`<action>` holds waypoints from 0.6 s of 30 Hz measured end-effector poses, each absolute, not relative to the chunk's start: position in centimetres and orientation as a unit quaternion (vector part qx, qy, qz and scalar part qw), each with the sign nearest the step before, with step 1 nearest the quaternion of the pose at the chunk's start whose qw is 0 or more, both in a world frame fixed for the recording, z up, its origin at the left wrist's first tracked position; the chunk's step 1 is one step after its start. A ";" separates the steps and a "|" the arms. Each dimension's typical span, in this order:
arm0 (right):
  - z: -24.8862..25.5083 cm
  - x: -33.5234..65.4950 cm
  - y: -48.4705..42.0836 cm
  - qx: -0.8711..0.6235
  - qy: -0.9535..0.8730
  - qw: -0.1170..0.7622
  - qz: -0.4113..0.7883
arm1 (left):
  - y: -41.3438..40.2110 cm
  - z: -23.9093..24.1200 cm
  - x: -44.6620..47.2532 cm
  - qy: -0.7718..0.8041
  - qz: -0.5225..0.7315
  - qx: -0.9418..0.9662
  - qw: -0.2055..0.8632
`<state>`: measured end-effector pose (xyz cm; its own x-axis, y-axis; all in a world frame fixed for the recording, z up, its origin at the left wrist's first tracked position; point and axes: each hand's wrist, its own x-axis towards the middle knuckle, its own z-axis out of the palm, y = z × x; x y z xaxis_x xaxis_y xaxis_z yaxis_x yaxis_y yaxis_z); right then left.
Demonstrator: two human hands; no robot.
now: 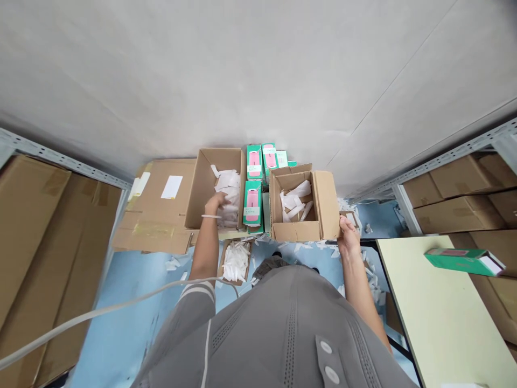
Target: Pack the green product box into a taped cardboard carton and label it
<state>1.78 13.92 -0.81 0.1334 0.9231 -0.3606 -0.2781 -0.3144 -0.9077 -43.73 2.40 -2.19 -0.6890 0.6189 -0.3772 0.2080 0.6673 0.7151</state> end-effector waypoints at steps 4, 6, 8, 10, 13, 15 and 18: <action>-0.9 1.7 14.0 -0.557 -0.283 0.512 0.590 | 1.4 -0.2 -44.7 0.859 0.337 0.256 0.287; -0.9 1.7 14.0 -0.558 -0.279 0.512 0.591 | 0.8 1.6 -44.3 0.837 0.413 0.283 0.220; -1.0 1.7 14.0 -0.553 -0.283 0.514 0.591 | 0.3 4.1 -43.1 0.789 0.515 0.307 0.137; -1.0 1.6 14.0 -0.548 -0.290 0.518 0.589 | 0.1 7.0 -41.0 0.747 0.580 0.315 0.080; -1.0 1.4 13.9 -0.543 -0.297 0.524 0.585 | 0.9 10.8 -36.6 0.693 0.648 0.308 0.071; -1.0 1.3 13.8 -0.540 -0.298 0.525 0.587 | 2.3 12.2 -33.3 0.663 0.669 0.325 0.086; -0.9 1.3 13.7 -0.538 -0.293 0.524 0.591 | 5.3 11.7 -28.9 0.633 0.636 0.416 0.146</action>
<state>1.26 13.67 -0.89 0.1293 0.9352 -0.3296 -0.3045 -0.2789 -0.9108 -28.87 5.31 11.73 -0.6113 0.7128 0.3439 0.3410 -0.1548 0.9272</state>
